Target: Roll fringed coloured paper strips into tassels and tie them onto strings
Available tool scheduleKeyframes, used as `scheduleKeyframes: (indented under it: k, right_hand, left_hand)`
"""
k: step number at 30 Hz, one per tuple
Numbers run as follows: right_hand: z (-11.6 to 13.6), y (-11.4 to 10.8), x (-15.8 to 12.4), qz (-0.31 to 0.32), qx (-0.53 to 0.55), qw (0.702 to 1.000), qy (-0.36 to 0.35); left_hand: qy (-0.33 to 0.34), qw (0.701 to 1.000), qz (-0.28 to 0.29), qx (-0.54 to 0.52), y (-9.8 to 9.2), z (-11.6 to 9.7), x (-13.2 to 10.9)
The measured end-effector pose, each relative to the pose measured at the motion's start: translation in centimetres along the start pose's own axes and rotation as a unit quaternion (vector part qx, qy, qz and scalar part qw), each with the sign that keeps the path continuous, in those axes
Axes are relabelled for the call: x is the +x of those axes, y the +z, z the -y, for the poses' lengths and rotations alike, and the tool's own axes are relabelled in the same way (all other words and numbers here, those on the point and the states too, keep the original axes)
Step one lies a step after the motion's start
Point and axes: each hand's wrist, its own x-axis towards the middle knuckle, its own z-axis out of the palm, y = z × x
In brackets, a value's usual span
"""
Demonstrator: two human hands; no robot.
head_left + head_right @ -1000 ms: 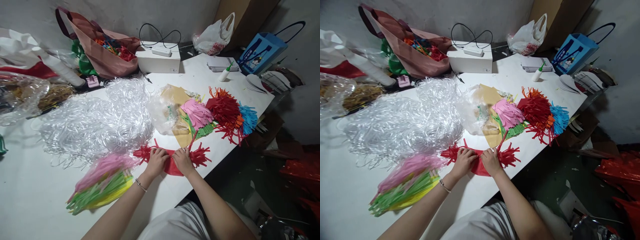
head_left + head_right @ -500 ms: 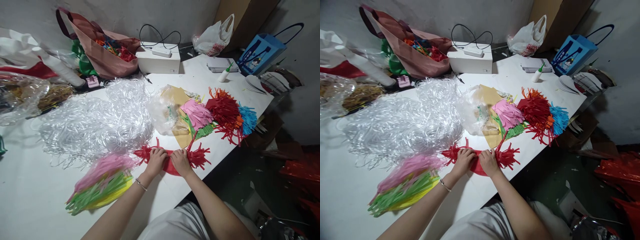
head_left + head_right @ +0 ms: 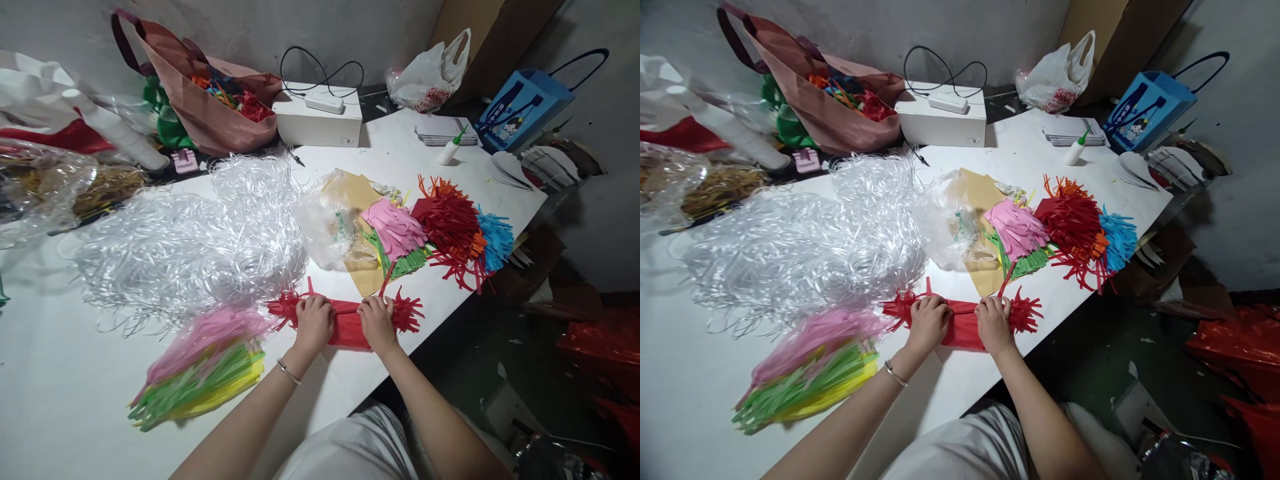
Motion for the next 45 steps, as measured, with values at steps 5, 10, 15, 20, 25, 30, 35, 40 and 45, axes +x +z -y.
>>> scheduleKeyframes:
  k: [5,10,15,20,25,30,35,40,45]
  right_hand:
    - [1.1,0.1,1.2,-0.008,-0.018,0.998,0.057]
    - [1.1,0.1,1.8,0.013,-0.025,0.997,0.074]
    - [1.2,-0.3,1.5,0.024,-0.005,1.000,0.005]
    - [1.5,-0.5,1.0,0.038,-0.012,0.997,-0.066]
    - [1.4,0.0,1.1,0.035,-0.042,0.993,-0.103]
    - [1.4,1.1,1.9,0.027,-0.051,0.990,-0.130]
    - [0.7,0.3,3.4,-0.012,-0.028,0.997,-0.078]
    - [-1.9,-1.5,5.6,-0.095,0.014,0.995,0.032]
    - [-6.1,-3.4,6.5,-0.188,0.060,0.971,0.132]
  left_hand:
    - [-0.042,0.998,0.018,0.044,-0.3,-1.1,0.8]
    - [0.020,0.997,0.017,0.067,-0.2,-0.6,0.8]
    - [0.139,0.987,0.032,0.076,-0.1,0.2,0.0]
    - [0.176,0.982,0.037,0.063,0.3,0.5,0.1]
    - [0.126,0.991,0.029,0.028,0.3,1.2,1.4]
    - [0.191,0.981,0.024,0.011,0.1,1.0,0.6]
    - [0.251,0.965,0.061,-0.040,1.3,0.2,-2.0]
    - [0.153,0.987,0.041,-0.012,2.2,0.6,-2.8]
    - [0.055,0.996,0.044,0.045,2.3,1.1,-2.6]
